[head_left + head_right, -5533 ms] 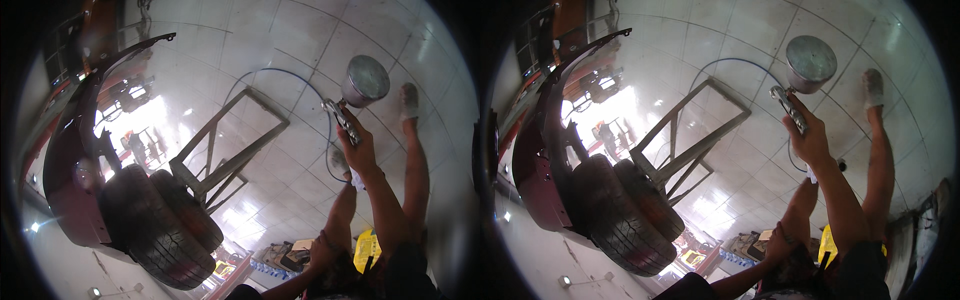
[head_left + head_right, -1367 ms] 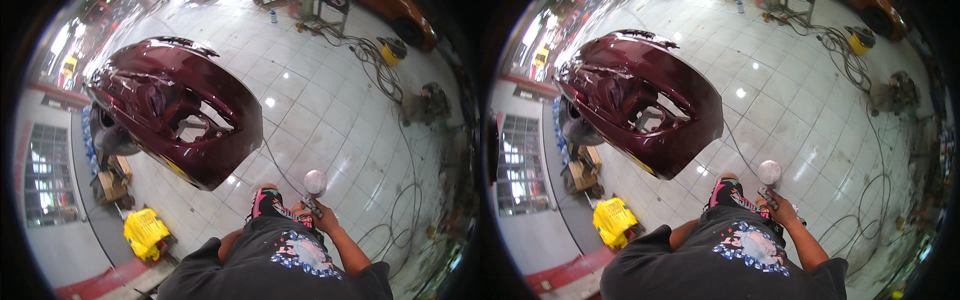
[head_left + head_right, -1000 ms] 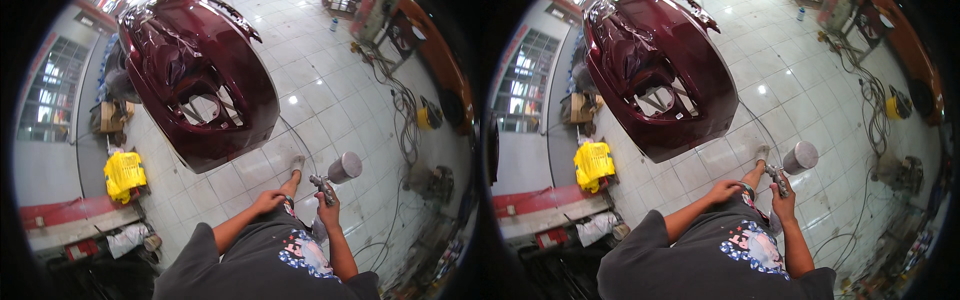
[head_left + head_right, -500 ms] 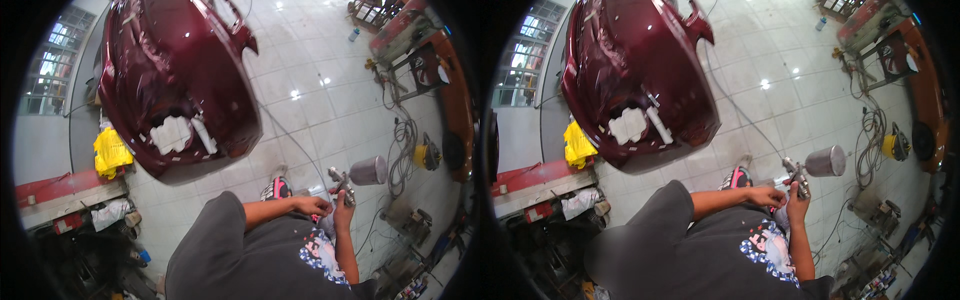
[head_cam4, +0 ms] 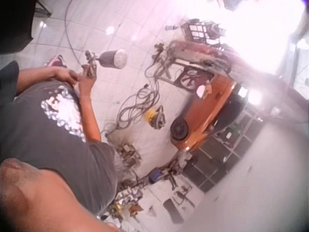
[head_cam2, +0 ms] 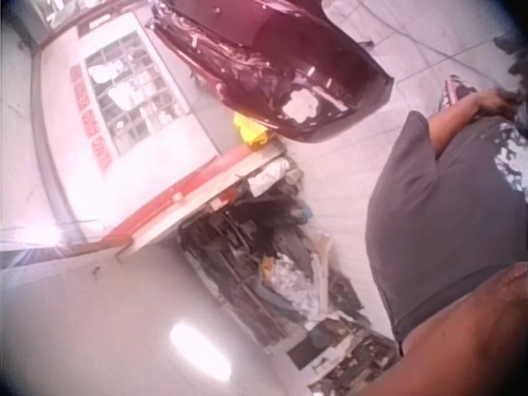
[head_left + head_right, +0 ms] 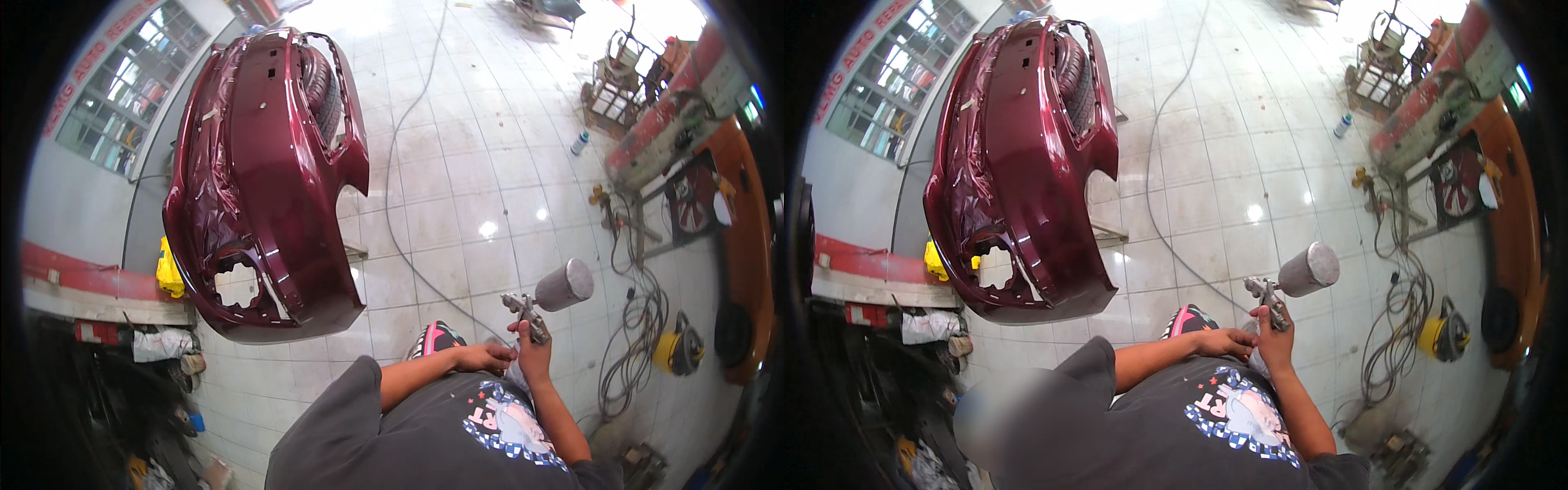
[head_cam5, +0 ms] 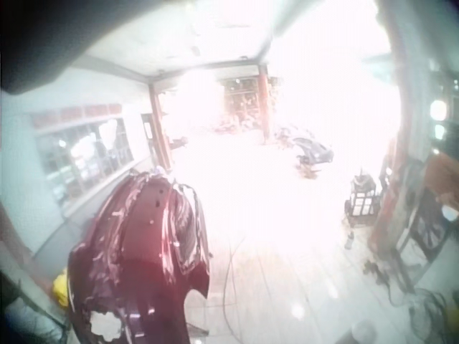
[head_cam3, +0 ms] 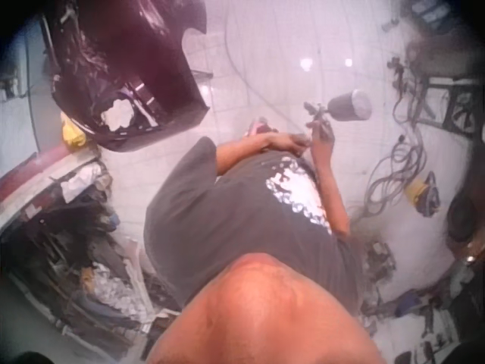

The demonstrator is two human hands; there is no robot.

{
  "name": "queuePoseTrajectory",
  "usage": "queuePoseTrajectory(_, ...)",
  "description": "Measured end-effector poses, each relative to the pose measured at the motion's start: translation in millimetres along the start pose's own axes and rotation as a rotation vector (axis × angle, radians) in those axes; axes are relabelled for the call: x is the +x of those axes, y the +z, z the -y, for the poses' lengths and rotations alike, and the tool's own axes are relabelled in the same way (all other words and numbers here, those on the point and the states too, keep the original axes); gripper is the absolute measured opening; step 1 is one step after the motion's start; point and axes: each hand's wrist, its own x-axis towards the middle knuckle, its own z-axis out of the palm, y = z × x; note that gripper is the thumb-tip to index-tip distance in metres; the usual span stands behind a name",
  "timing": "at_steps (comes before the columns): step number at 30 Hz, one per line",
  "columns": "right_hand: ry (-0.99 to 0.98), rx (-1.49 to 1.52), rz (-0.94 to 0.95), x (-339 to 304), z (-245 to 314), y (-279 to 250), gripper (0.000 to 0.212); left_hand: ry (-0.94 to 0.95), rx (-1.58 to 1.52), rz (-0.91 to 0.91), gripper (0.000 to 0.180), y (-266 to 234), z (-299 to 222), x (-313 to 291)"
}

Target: The person uses a spray gun to apply maroon paint to a car bumper mounted on a stand. They move around the part, spraying multiple sections and occasionally wiping the surface with a cloth. The bumper remains on the stand throughout the clip.

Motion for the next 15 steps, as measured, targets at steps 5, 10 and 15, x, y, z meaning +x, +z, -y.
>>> queuePoseTrajectory(5,0.013,-0.066,0.182,79.3,45.9,4.7,0.032,0.212,0.125,-0.083,0.014,-31.9,-44.1,30.7)
queuePoseTrajectory(10,0.015,-0.139,0.376,178.0,70.2,29.3,0.027,0.302,0.205,-0.206,0.012,-100.5,-97.3,54.6)
queuePoseTrajectory(15,-0.147,-0.240,0.476,301.4,104.3,70.7,0.024,0.451,-0.007,-0.133,0.014,-194.9,-180.9,96.8)
